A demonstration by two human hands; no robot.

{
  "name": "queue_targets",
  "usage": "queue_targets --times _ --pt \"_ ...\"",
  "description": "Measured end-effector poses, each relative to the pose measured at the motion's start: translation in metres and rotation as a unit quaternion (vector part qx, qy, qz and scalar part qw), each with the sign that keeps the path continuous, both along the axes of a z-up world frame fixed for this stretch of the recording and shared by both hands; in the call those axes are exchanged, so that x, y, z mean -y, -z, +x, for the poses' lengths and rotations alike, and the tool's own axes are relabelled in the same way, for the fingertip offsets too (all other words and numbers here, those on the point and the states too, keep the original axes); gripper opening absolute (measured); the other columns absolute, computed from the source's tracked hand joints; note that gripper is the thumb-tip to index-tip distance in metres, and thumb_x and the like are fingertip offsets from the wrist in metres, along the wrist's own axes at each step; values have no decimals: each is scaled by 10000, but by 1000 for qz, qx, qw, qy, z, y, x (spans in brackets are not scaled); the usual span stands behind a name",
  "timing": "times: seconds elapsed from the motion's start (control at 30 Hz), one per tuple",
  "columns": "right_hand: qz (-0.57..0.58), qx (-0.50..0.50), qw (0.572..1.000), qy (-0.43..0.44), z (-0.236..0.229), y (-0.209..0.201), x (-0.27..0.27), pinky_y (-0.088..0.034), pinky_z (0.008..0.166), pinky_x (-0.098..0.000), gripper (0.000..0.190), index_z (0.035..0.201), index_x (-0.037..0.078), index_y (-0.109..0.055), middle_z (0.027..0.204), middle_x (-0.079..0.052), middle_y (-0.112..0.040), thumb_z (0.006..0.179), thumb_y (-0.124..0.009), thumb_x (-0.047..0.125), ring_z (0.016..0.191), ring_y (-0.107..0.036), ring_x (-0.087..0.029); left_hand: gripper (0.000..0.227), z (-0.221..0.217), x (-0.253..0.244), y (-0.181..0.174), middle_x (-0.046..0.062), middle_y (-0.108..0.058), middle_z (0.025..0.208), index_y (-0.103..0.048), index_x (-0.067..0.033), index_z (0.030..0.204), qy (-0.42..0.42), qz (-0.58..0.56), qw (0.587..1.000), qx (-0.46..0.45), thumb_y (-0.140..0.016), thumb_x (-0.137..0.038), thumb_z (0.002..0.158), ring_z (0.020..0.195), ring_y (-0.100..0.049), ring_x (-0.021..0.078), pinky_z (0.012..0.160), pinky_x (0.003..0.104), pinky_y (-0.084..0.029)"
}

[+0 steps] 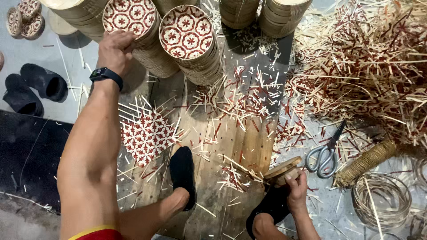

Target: The person weaves thin bamboo strips into a circular lid with a star pattern, trims the excess strips using scissors, and places the finished lids onto stacks of bamboo containers.

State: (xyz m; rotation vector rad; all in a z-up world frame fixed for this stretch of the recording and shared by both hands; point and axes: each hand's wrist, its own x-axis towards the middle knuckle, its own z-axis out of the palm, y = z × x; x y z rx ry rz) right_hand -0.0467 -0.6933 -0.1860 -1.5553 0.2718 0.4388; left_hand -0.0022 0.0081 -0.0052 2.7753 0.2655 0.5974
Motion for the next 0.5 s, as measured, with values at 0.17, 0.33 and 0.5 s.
queue_targets --times 0.17,0.33,0.5 --pt "28 10 999 -15 1 -6 -3 -513 897 -354 536 1339 -40 -488 1157 -135 -628 898 -649 217 1019 -615 -219 153 -1 4 -5 161 -660 1180 -641 30 1056 -73 39 983 -164 -674 31 906 1213 -594 320 1202 434 -396" --pt "93 -10 994 -58 8 -40 -30 -522 962 -398 689 1438 35 -399 1284 -152 -577 827 -661 217 1143 -604 -278 516 -3 55 22 229 -653 1336 -663 20 1294 -82 139 977 137 -716 -79 790 1229 -615 390 1080 501 -442" --pt "360 -123 917 -117 29 -66 -80 -457 1140 -440 813 1565 -12 -295 1553 -195 -427 914 -635 336 1417 -450 -352 440 -45 289 132 141 -765 1224 -730 -81 1248 -87 -487 853 -167 -716 -289 860 1132 -726 274 999 389 -539"
